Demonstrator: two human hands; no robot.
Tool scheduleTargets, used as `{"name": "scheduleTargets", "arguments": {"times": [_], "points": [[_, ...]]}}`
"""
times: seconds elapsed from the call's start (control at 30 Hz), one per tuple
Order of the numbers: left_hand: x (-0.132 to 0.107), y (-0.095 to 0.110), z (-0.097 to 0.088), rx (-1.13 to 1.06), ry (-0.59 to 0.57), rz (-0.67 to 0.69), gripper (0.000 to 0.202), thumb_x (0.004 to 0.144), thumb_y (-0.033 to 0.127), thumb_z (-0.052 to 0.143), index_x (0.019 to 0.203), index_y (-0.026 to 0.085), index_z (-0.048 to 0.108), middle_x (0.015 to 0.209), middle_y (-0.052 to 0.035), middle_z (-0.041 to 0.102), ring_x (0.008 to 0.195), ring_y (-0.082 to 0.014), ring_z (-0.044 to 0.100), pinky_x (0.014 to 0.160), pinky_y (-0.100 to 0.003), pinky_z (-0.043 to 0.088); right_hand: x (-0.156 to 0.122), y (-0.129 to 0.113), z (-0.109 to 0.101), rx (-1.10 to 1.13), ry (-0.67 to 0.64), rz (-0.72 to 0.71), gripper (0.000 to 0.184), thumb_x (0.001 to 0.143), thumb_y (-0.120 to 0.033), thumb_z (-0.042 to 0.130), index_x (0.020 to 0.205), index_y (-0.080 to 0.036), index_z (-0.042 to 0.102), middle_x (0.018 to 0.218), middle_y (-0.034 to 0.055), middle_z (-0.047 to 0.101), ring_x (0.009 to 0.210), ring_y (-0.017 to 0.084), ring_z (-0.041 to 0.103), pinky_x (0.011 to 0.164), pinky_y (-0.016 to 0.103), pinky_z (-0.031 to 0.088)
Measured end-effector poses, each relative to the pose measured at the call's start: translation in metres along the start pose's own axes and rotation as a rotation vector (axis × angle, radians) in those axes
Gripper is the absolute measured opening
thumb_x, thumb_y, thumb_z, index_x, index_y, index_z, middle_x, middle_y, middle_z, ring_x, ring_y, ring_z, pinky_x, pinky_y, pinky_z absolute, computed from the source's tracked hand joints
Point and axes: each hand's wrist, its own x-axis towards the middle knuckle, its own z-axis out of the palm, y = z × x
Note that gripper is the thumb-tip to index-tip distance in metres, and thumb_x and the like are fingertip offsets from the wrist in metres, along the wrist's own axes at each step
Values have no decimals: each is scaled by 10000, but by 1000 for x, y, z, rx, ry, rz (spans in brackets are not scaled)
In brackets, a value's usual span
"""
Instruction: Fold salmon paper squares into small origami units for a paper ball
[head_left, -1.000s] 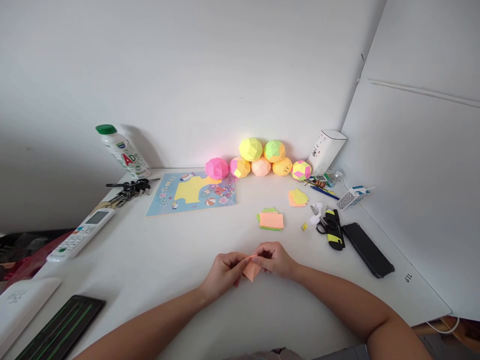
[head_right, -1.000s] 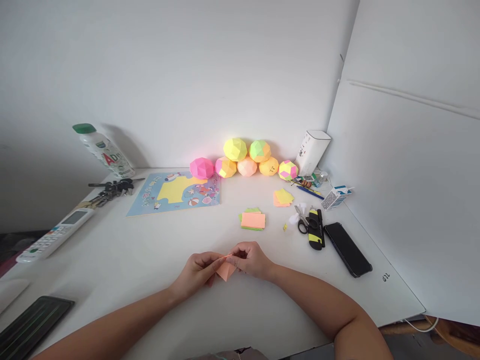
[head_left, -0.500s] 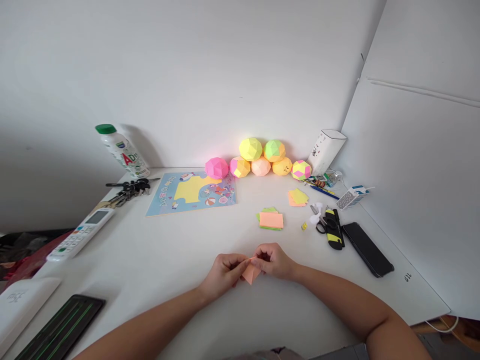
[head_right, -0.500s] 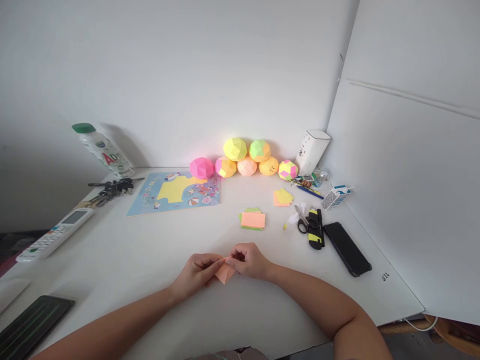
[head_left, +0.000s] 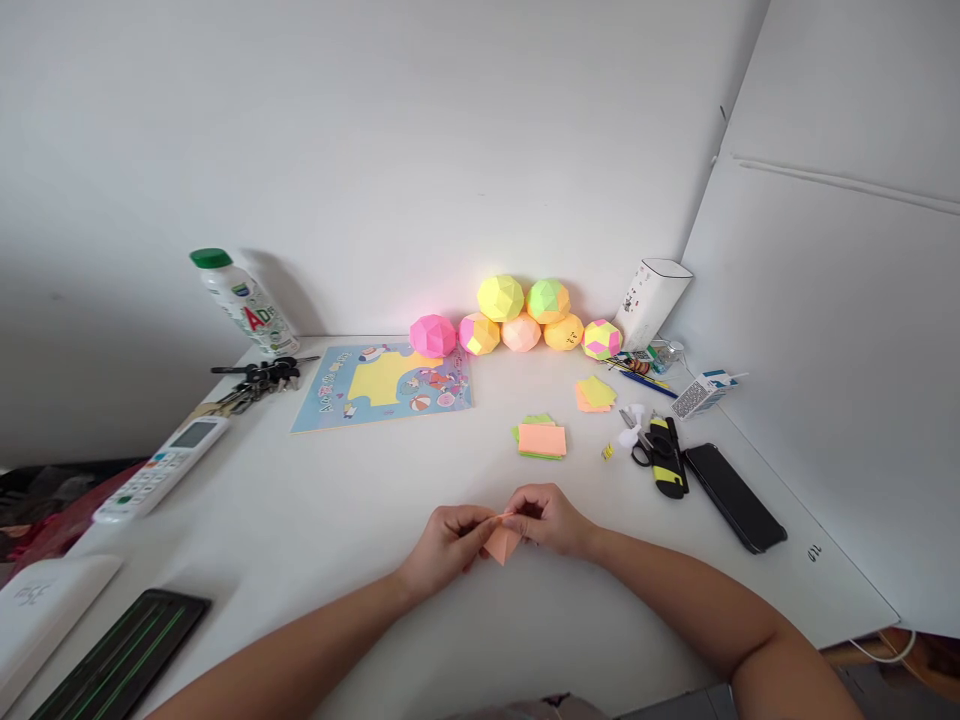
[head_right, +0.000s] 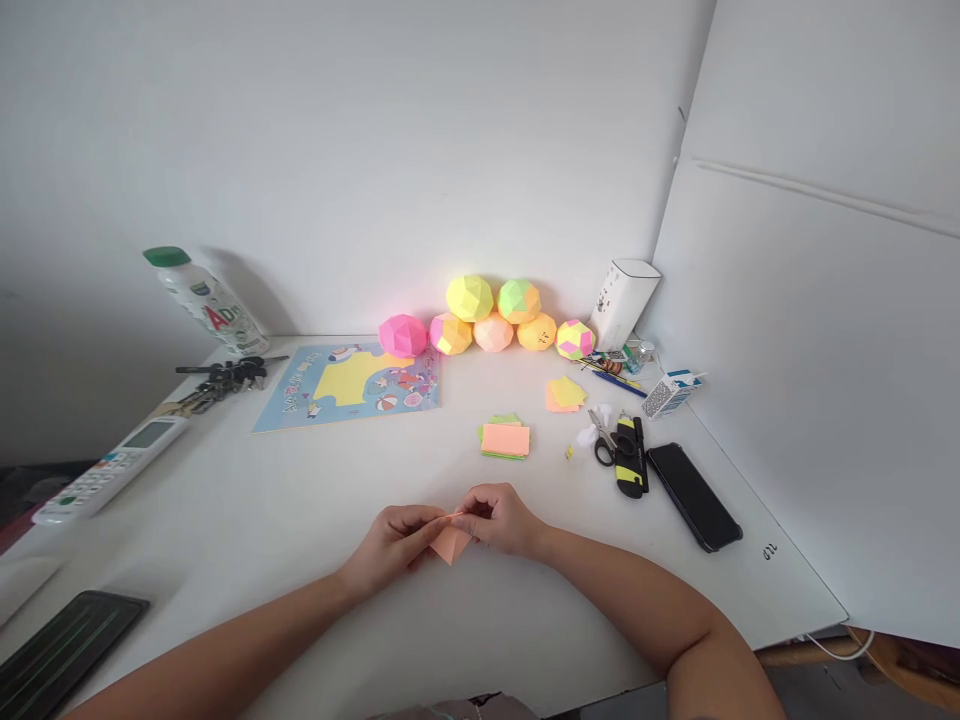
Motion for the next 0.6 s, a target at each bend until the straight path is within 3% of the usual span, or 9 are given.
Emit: {"name": "scheduleTargets", "arguments": {"times": [0.13, 0.33, 0.6], "points": [[0, 0, -1, -4, -5, 6, 416, 851, 451, 457, 629, 134, 607, 516, 17, 475, 425, -67, 338, 427, -207, 264, 1, 3, 0, 9, 2, 0, 284, 759, -422, 629, 723, -145, 574, 593, -26, 499, 502, 86, 466, 462, 215, 373], [0, 0, 0, -47, 21, -55, 398, 809, 502, 504, 754, 134, 646, 547, 10, 527, 406, -66, 376, 416, -198, 295, 0, 0, 2, -15, 11, 9, 277, 761, -415, 622, 718, -148, 562, 619, -21, 505, 517, 89, 472, 479, 220, 382], [0, -1, 2, -27, 0, -5, 398, 827, 481, 489, 697, 126, 613, 537, 24, 474, 425, -61, 356, 409, -193, 274, 0, 2, 6, -209, 30, -133, 114, 758, -239, 569, 688, -151, 557, 615, -26, 466, 521, 76, 389, 463, 201, 313]]}}
